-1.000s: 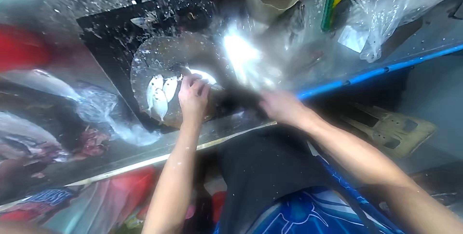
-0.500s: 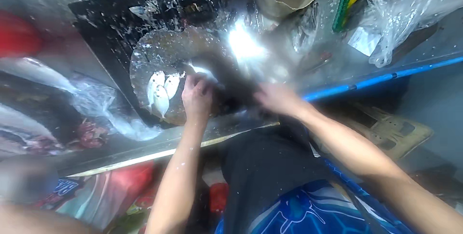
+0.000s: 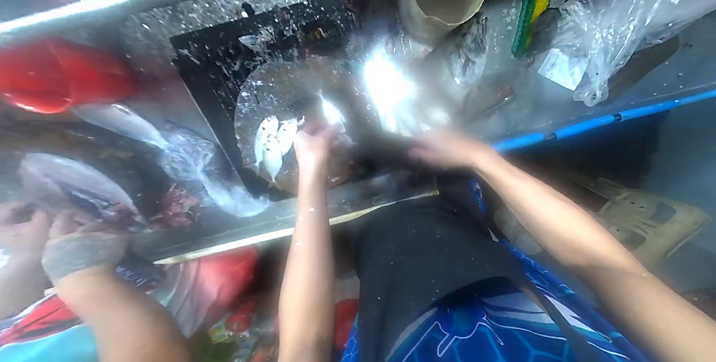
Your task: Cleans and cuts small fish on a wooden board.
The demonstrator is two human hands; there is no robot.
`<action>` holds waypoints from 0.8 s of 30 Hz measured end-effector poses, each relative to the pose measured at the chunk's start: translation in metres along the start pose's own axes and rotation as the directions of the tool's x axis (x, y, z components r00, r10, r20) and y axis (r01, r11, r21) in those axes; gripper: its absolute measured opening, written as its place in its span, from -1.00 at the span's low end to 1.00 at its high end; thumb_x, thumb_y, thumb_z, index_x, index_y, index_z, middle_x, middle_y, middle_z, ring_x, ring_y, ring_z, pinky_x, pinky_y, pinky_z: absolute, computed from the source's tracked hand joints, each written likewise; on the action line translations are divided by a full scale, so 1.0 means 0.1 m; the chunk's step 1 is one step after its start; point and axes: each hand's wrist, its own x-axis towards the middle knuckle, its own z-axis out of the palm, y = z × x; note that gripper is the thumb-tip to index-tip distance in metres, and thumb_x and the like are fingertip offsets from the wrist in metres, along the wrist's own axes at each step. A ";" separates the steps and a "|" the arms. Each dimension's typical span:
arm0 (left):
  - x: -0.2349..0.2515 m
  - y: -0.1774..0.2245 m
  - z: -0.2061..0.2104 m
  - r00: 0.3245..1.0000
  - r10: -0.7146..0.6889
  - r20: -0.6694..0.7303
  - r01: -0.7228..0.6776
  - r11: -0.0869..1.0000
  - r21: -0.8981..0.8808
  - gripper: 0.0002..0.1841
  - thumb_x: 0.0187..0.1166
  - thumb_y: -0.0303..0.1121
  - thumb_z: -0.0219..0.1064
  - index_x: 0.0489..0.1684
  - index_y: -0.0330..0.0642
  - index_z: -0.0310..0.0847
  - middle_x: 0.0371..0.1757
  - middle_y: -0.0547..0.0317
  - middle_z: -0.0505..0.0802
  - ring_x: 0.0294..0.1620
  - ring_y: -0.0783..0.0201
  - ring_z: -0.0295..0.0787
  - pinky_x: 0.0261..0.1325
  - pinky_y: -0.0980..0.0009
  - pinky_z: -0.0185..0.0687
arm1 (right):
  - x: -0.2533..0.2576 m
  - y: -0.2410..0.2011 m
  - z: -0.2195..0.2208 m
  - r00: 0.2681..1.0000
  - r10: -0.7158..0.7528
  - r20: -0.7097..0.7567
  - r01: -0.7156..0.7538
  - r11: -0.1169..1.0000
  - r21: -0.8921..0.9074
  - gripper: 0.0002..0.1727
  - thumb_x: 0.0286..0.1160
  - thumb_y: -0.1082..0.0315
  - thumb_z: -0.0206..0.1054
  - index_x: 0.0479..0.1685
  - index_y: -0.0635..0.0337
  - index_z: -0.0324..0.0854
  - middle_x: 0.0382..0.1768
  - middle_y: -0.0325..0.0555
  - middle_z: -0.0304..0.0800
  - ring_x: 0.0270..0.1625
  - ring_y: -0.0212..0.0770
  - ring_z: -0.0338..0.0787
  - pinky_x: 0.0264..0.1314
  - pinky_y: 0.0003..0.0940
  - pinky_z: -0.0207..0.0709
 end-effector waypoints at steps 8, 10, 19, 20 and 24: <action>-0.23 0.08 -0.10 0.975 0.146 0.169 -0.136 0.988 -0.069 -0.73 0.50 -0.38 0.53 0.05 -0.32 0.72 -0.18 0.09 0.91 -0.24 0.28 0.88 -0.03 0.28 0.86 | -0.24 -0.26 -0.19 0.998 0.028 -0.064 -0.040 0.980 -0.196 -0.63 0.77 0.00 0.19 0.09 0.06 0.75 -0.15 0.03 0.86 -0.01 0.08 0.86 0.09 0.25 0.69; -0.31 0.09 -0.09 0.980 0.196 0.026 -0.195 0.980 -0.042 -0.67 0.54 -0.32 0.49 0.13 -0.35 0.71 -0.14 -0.01 0.90 -0.20 0.20 0.87 0.01 0.19 0.84 | -0.26 -0.60 -0.09 0.983 0.080 -0.165 -0.130 0.939 -0.319 -0.62 0.78 0.00 0.15 0.12 0.06 0.73 -0.14 0.08 0.86 -0.01 0.17 0.88 0.02 0.30 0.72; -0.43 0.14 0.16 0.915 0.343 -0.214 -0.171 0.808 0.564 -0.55 0.67 -0.13 0.27 0.32 -0.30 0.66 0.11 -0.27 0.85 0.17 -0.18 0.82 0.29 -0.18 0.69 | -0.11 -1.63 0.69 0.894 0.348 -0.281 -0.421 0.868 -0.263 -0.56 0.50 0.25 0.34 0.29 0.30 0.52 -0.14 0.30 0.80 -0.13 0.36 0.86 -0.18 0.38 0.69; -0.42 0.10 0.15 0.918 0.344 -0.197 -0.160 0.776 0.610 -0.55 0.66 -0.15 0.26 0.34 -0.31 0.64 0.14 -0.30 0.84 0.19 -0.21 0.82 0.29 -0.20 0.69 | -0.02 -1.54 0.63 0.891 0.390 -0.233 -0.434 0.883 -0.178 -0.55 0.52 0.17 0.32 0.29 0.26 0.57 -0.06 0.29 0.81 -0.09 0.31 0.86 -0.12 0.36 0.70; -0.35 -0.01 -0.03 0.953 0.239 -0.184 -0.084 0.796 0.600 -0.51 0.58 -0.12 0.34 0.26 -0.38 0.65 0.17 -0.33 0.82 0.25 -0.26 0.78 0.33 -0.26 0.64 | 0.07 -1.20 0.54 0.875 0.446 -0.186 -0.445 0.894 0.053 -0.56 0.71 0.04 0.14 0.30 0.17 0.60 -0.13 0.17 0.84 -0.21 0.13 0.90 -0.15 0.25 0.77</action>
